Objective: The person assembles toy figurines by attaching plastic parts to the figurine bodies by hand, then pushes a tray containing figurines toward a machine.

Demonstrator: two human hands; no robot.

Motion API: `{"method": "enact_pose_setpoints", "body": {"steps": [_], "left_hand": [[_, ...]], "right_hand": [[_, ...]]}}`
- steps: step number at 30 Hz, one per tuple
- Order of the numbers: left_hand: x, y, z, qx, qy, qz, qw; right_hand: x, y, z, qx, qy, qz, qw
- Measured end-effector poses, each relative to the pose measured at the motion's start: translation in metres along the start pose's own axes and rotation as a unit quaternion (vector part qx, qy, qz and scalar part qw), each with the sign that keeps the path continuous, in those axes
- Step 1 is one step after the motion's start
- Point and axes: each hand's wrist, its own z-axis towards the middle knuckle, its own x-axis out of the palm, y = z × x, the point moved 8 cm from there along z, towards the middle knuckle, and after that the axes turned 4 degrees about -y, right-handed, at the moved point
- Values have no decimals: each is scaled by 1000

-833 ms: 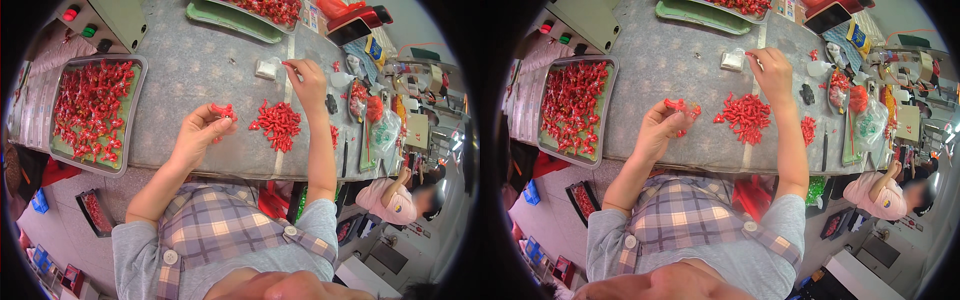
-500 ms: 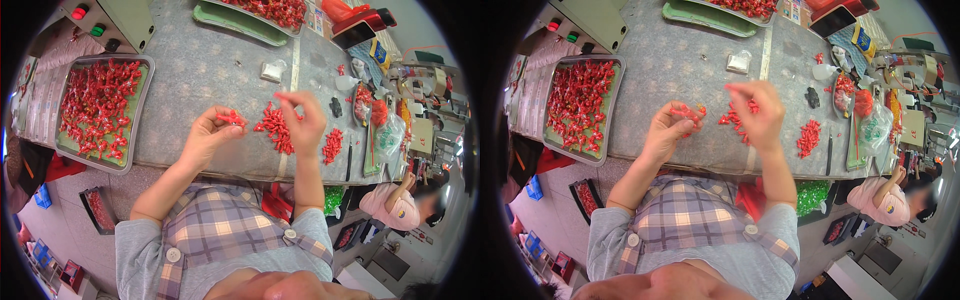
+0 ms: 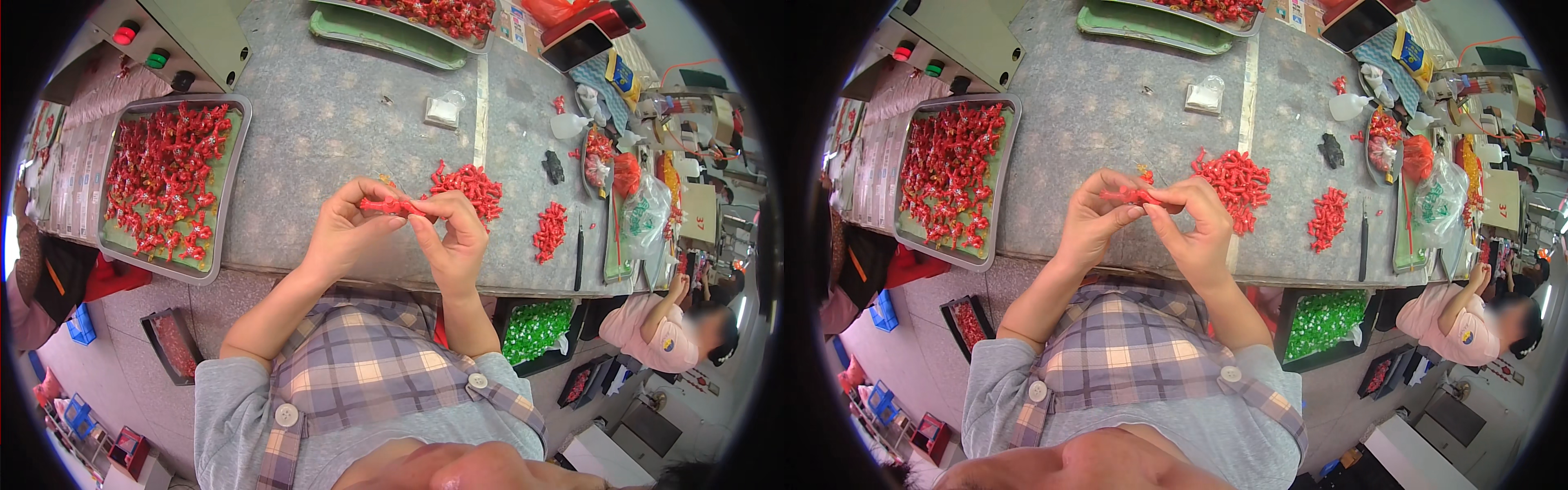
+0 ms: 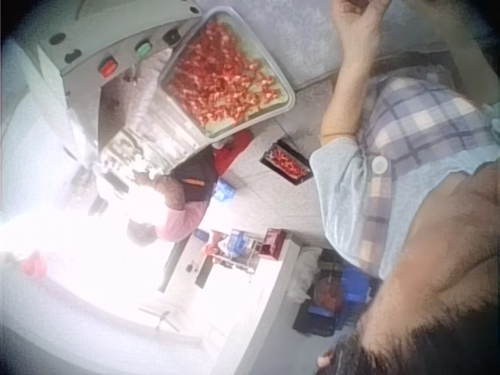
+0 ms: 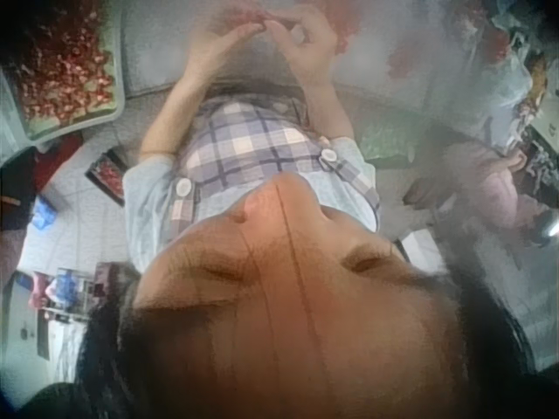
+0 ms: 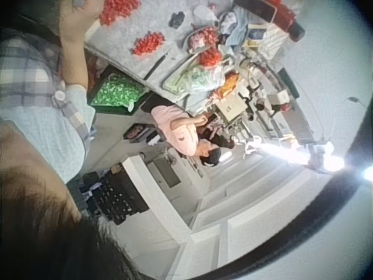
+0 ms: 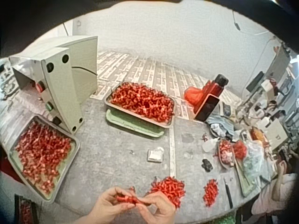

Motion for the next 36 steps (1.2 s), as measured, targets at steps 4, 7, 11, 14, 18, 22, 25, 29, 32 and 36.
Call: {"method": "enact_pose_setpoints", "body": {"steps": [4,7,11,14,18,22,25,29,32,36], "left_hand": [[1,-1,-1,25,8,33,999],[4,-7,-1,60,18,68,996],[9,-14,-4,105,34,120,987],[9,-15,-5,113,47,130,984],[10,-19,-7,129,56,164,976],[9,-18,-7,98,61,195,974],[8,-14,-8,58,60,200,976],[4,-6,-9,-9,39,207,978],[4,2,-10,-49,17,224,973],[3,4,-10,-61,-3,241,969]], "right_hand": [[1,0,-3,4,23,-11,1000],[0,3,-4,-12,31,-31,999],[-2,5,-6,-27,52,-41,997],[-4,3,-4,-29,59,-35,997],[-5,0,-5,-14,70,-11,997],[-6,5,-8,-21,66,-37,997],[-7,4,-12,-16,66,-40,997],[-8,-7,-17,35,48,-11,998],[-12,-18,-22,91,30,25,995],[-13,-30,-27,152,8,90,984]]}}
